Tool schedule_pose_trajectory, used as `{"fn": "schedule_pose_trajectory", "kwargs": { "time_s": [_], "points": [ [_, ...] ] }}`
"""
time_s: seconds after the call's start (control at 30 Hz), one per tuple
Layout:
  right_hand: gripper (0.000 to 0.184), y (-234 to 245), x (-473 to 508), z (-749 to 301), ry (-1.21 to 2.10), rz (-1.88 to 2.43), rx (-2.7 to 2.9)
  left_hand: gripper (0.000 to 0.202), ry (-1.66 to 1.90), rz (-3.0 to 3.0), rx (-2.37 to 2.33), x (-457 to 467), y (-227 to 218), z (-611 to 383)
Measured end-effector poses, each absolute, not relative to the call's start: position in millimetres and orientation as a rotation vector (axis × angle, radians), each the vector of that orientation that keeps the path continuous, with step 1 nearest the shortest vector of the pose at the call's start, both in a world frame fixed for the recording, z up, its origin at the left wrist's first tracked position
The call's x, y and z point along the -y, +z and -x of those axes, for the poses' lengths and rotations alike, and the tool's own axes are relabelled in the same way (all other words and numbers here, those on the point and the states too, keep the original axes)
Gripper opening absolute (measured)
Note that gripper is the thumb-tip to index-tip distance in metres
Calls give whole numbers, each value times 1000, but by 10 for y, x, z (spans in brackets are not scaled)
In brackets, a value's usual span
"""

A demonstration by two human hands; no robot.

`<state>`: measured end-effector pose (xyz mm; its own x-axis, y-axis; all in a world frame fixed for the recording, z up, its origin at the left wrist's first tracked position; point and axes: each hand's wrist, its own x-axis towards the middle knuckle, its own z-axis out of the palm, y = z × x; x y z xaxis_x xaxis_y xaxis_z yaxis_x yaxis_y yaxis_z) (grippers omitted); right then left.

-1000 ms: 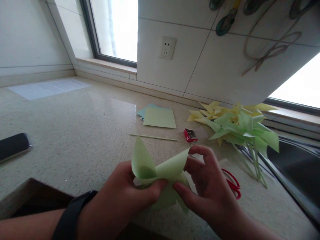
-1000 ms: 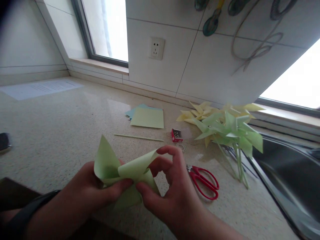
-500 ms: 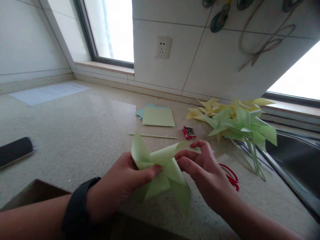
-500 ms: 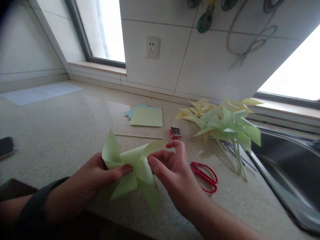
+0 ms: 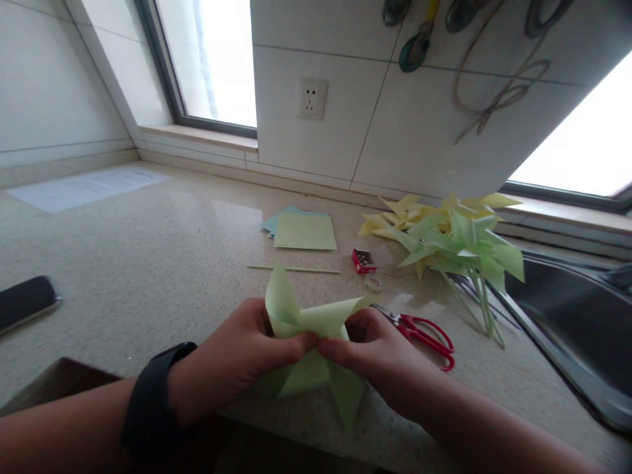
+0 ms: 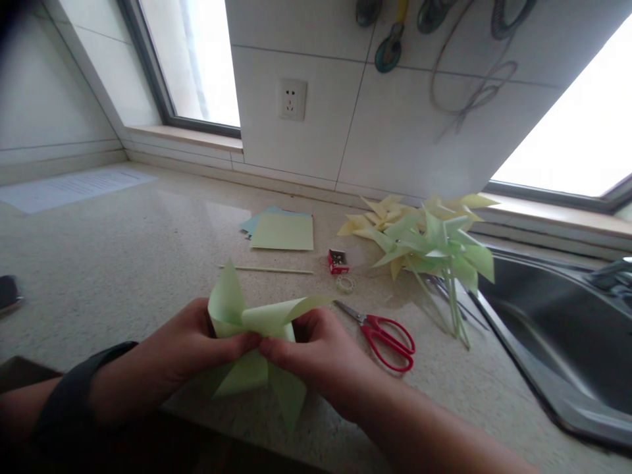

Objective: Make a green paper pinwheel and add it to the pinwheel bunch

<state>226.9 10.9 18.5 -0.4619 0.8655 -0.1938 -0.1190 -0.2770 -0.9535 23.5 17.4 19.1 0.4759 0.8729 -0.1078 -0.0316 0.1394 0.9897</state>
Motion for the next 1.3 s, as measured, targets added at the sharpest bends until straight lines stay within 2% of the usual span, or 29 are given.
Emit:
{"fn": "schedule_pose_trajectory", "kwargs": {
  "time_s": [0.37,0.47,0.63,0.8,1.0,1.13,1.2,1.27,1.3],
  "points": [
    [33,172,-152,-2280,1607,1182,1228,27,749,-1147,-794,-251,146,-226],
    [34,153,-190,-2324,1565,1172,1214,36,795,-1106,-778,-380,105,-155],
    [37,146,-289,-2405,1478,1136,1237,64,965,-1063,-824,-590,29,-28],
    [35,142,-355,-2469,1285,1093,1376,58,1038,-1080,-907,-626,-6,-8],
    [9,266,-371,-2629,739,918,1682,42,1123,-1240,-976,-582,-56,-22],
    [7,387,-329,-2740,244,624,2027,33,1194,-1415,-1027,-570,-85,4],
    [15,418,-288,-2749,-72,472,2205,26,1241,-1535,-1070,-552,-98,23],
    [17,432,-246,-2731,-225,387,2290,20,1306,-1684,-1094,-509,-103,42],
    [18,434,-227,-2718,-239,363,2309,27,1338,-1754,-1089,-476,-99,51]
  ]
}}
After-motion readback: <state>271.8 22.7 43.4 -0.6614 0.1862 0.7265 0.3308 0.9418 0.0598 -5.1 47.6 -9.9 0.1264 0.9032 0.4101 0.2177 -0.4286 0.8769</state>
